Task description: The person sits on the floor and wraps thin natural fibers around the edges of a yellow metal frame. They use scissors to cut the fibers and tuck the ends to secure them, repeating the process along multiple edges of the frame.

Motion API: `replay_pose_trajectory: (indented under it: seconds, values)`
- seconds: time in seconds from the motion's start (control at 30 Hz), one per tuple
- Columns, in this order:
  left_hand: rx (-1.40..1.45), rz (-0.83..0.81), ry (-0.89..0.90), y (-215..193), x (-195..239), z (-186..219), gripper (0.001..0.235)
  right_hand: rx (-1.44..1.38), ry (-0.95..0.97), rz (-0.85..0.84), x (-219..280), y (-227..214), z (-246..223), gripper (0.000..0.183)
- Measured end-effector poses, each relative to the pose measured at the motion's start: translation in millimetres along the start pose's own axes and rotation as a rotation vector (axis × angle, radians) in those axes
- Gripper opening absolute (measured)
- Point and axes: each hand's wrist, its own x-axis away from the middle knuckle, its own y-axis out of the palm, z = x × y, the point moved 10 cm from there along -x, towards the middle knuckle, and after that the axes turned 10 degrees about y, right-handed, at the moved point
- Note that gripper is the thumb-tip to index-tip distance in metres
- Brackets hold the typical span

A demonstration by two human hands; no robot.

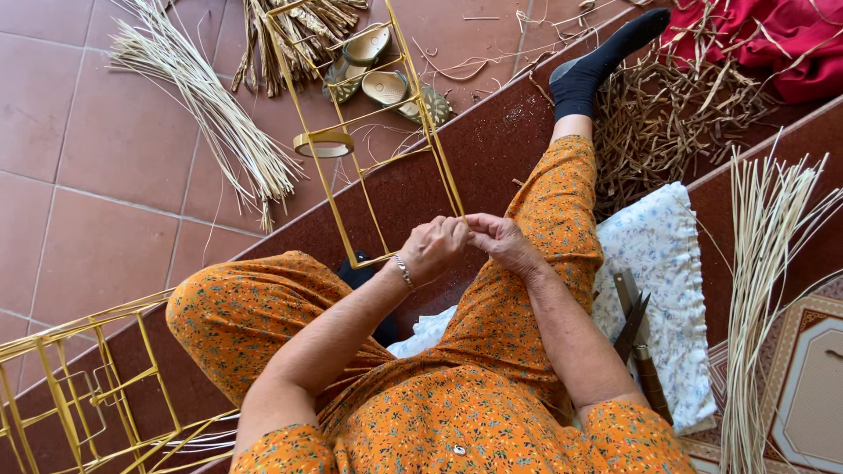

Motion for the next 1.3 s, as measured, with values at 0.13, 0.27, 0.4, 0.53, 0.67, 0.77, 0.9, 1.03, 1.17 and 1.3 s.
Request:
replay_pose_trajectory:
  seconds: [0.13, 0.27, 0.4, 0.53, 0.67, 0.77, 0.9, 1.03, 1.17, 1.3]
  values:
    - [0.067, -0.068, -0.013, -3.2, 18.6, -5.8, 0.018, -0.013, -0.016, -0.125, -3.7, 23.3, -0.6, 0.033]
    - [0.205, 0.121, -0.148, -37.4, 27.8, 2.6, 0.018, 0.148, 0.097, -0.094, -10.8, 27.9, 16.9, 0.035]
    - [0.624, 0.219, -0.436, -47.5, 29.8, -27.6, 0.039, 0.419, 0.264, -0.059, -19.6, 28.2, 45.6, 0.029]
    - [0.644, 0.387, -0.69, -46.7, 23.6, -54.9, 0.02, 0.468, 0.062, -0.099, -23.6, 44.0, 34.8, 0.025]
    - [0.549, 0.416, -0.679, -39.4, 10.7, -65.6, 0.018, 0.799, 0.084, 0.024, -21.1, 47.4, 35.9, 0.017]
    - [0.394, 0.325, -0.685, -26.7, -1.5, -85.5, 0.018, 0.764, -0.204, 0.056, -13.5, 65.3, 9.7, 0.021]
    - [0.313, 0.216, -0.742, 2.0, -13.7, -119.9, 0.027, 0.929, -0.408, 0.126, -10.7, 77.9, -0.2, 0.031]
    - [0.367, 0.374, -0.753, 7.3, -25.7, -152.4, 0.029, 0.942, -0.453, 0.138, -11.8, 80.0, 3.0, 0.024]
    - [0.714, 0.558, -0.856, 13.7, -44.8, -184.5, 0.032, 0.96, -0.377, 0.152, -15.4, 76.5, 10.9, 0.024]
    - [1.182, 0.649, -1.025, 34.7, -42.2, -183.0, 0.027, 0.904, -0.414, 0.145, -12.2, 77.1, 10.8, 0.019]
